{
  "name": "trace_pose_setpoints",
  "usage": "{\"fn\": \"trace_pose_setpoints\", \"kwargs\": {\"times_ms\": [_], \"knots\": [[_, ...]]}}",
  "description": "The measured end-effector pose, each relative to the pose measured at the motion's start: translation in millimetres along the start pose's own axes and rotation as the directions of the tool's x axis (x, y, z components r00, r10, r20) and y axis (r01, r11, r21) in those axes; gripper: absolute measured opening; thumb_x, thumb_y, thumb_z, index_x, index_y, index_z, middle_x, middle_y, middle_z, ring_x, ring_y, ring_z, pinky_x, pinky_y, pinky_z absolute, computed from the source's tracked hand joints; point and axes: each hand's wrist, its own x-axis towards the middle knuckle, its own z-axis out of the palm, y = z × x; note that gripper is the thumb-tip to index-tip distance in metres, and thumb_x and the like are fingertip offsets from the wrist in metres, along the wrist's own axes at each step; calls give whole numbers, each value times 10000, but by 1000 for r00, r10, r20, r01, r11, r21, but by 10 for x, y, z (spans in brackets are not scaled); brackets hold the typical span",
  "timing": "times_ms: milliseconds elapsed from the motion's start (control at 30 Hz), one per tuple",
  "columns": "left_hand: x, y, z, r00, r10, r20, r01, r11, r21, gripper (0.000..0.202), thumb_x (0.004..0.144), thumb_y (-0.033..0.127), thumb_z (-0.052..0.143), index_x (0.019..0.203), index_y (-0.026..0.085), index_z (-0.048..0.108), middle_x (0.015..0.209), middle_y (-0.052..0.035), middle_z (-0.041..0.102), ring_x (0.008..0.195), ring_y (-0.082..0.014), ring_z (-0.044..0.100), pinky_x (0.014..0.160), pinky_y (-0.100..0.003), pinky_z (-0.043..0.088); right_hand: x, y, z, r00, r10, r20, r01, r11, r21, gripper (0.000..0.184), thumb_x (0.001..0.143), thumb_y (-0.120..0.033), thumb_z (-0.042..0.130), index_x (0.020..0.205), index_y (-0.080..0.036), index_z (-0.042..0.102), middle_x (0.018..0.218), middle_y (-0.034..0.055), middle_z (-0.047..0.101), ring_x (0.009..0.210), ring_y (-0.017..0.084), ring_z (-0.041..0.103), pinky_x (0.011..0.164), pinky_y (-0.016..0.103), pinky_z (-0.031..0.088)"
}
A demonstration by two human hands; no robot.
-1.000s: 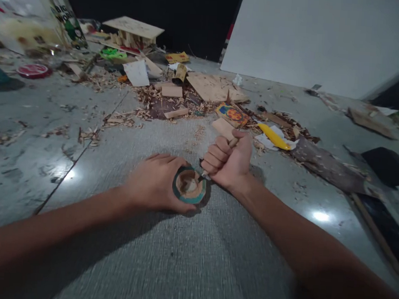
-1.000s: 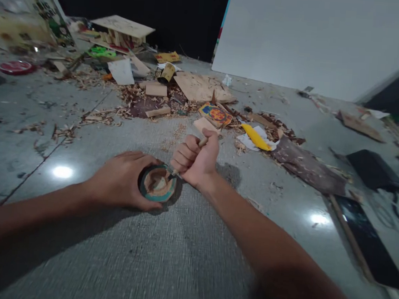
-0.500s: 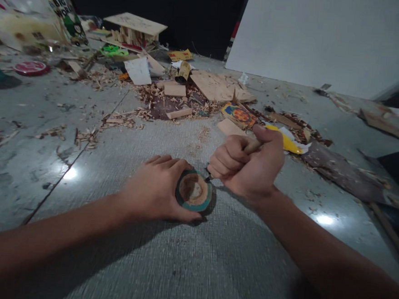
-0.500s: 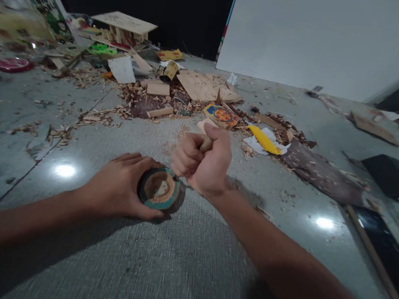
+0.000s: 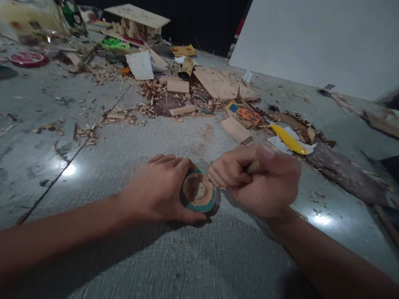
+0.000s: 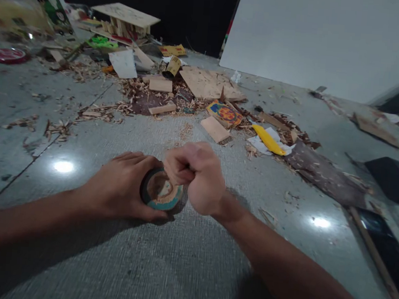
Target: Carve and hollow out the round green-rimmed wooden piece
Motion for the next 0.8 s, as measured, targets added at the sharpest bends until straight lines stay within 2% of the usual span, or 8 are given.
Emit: {"fn": "trace_pose_setpoints", "kwargs": {"times_ms": [133,233,333,500,633,733,800], "knots": [[-4,-12,-18,1000,20,14,-20,1000,-1,720,576,799,692,977,208,605,929,-96,694,888,-329,645,829,-488,489,50,42,-89,998,24,-61,-13,986,168,570,808,-601,512,460,-243,238,417,-62,126,370,92,144,400,288,191],[-8,-16,-24,999,30,18,-30,1000,6,747,589,801,691,1007,189,600,936,-103,692,902,-335,646,836,-485,484,53,58,-117,997,27,-69,-10,975,222,551,819,-575,484,471,-233,229,417,-61,118,353,88,138,389,282,183],[-3,-14,-17,999,33,22,-34,999,5,751,588,799,693,1018,191,596,937,-100,691,904,-335,650,840,-483,483,48,45,-85,999,5,-50,5,980,197,560,824,-570,492,469,-228,225,415,-63,118,358,84,130,391,283,178],[12,2,-7,1000,5,21,-5,1000,6,702,572,782,712,972,218,590,932,-94,688,901,-336,656,843,-486,487,83,5,43,1000,-10,-16,10,1000,5,639,818,-626,548,426,-233,231,396,-53,170,378,82,158,407,293,178],[11,8,-11,999,-2,39,2,1000,2,723,585,797,695,989,205,594,939,-108,688,898,-341,657,828,-490,492,32,6,102,996,28,-80,-26,999,31,638,807,-615,531,420,-230,200,391,-59,126,362,78,123,397,290,152],[10,17,-4,1000,-20,23,20,1000,25,771,568,811,694,1023,196,598,956,-113,692,907,-345,659,840,-489,491,-30,24,129,986,-44,-158,42,999,-16,562,785,-527,521,418,-234,212,412,-46,155,396,97,166,431,298,209],[13,28,2,1000,-23,12,23,999,23,779,576,811,687,1039,190,603,954,-113,691,900,-342,660,831,-481,495,-1,40,133,984,-66,-164,73,997,35,541,768,-515,512,412,-236,214,398,-49,153,379,92,165,409,285,192]]}}
